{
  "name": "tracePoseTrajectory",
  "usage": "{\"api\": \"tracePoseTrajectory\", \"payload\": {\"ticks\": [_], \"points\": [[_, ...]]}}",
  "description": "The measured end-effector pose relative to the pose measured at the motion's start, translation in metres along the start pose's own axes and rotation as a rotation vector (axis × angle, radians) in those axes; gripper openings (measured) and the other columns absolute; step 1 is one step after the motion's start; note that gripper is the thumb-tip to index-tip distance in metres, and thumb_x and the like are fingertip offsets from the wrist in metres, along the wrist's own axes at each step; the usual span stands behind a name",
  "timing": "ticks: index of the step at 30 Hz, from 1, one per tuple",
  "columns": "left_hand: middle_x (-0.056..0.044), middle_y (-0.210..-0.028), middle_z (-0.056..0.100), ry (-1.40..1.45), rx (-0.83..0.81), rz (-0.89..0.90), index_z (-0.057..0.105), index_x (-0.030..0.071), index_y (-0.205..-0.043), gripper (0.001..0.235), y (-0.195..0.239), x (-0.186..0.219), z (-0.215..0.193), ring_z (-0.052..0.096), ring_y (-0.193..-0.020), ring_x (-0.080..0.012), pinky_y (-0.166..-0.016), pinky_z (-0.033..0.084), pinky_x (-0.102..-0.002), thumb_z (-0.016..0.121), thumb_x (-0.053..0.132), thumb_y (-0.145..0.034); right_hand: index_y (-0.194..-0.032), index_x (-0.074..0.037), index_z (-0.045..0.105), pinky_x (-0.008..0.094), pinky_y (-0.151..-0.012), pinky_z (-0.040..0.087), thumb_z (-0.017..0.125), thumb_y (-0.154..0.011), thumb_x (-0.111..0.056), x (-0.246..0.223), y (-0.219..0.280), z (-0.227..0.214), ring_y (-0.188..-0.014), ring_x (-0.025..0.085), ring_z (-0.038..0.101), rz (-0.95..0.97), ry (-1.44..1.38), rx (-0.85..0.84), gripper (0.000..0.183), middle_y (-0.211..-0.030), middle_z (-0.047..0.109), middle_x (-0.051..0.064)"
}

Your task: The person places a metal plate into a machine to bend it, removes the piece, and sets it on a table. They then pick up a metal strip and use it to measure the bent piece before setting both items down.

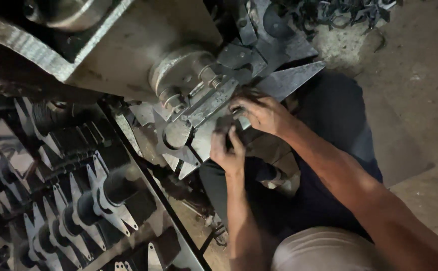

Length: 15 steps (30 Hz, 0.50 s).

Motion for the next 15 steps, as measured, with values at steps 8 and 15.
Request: {"api": "tracePoseTrajectory", "payload": {"ticks": [8, 15], "points": [[-0.014, -0.095, 0.071, -0.025, 0.031, 0.127, 0.071, 0.003, -0.097, 0.007, 0.005, 0.034, -0.009, 0.071, -0.083, -0.0323, -0.073, 0.057, -0.039, 0.071, 0.002, -0.091, -0.146, -0.004, 0.052, 0.038, -0.100, 0.060, 0.062, -0.092, 0.006, 0.010, 0.010, 0.007, -0.120, 0.032, 0.073, 0.116, -0.139, -0.018, 0.055, -0.135, 0.069, 0.014], [-0.012, -0.097, 0.071, -0.053, -0.036, 0.134, 0.071, 0.004, -0.099, 0.010, 0.005, 0.037, -0.001, 0.070, -0.085, -0.0326, -0.074, 0.057, -0.040, 0.074, 0.002, -0.090, -0.151, -0.004, 0.042, 0.049, -0.121, 0.039, 0.083, -0.088, -0.025, -0.032, -0.013, -0.047, -0.143, 0.043, 0.046, -0.068, 0.236, 0.176, 0.079, -0.150, 0.051, 0.025]]}}
Point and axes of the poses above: each hand's wrist, its own y-axis away from the middle knuckle, its own z-axis out of the palm, x = y × z, the point moved 9 cm from there along -y, towards the middle knuckle
